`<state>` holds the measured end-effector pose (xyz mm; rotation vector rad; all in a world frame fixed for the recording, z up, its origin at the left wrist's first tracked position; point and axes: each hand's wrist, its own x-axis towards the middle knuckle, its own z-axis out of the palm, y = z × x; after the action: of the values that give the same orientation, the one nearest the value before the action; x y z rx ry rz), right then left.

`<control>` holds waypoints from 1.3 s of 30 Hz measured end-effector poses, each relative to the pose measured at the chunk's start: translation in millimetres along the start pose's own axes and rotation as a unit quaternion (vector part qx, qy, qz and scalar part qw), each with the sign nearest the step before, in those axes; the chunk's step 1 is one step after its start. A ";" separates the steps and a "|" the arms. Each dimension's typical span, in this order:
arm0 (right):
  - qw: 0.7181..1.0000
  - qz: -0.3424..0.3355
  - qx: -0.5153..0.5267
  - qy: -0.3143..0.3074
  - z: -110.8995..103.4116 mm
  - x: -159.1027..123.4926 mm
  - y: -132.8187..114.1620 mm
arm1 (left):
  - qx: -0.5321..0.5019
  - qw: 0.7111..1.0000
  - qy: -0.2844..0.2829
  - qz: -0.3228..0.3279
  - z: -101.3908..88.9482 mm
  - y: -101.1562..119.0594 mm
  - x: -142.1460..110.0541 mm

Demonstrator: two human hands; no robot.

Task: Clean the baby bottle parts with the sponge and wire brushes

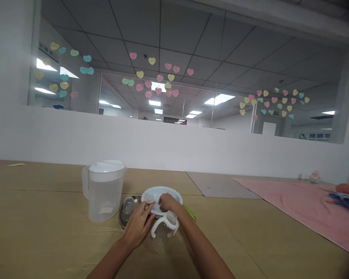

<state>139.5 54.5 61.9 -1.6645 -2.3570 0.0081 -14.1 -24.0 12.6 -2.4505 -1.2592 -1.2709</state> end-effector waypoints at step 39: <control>0.873 0.006 0.363 0.327 -54.7 -66.3 -5.1 | 0.042 0.998 -0.048 0.003 -6.4 22.8 2.9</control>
<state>167.0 -16.5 102.1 -1.0699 -1.5425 0.2574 -1.0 -39.8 24.7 -2.4814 -1.2986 -1.0860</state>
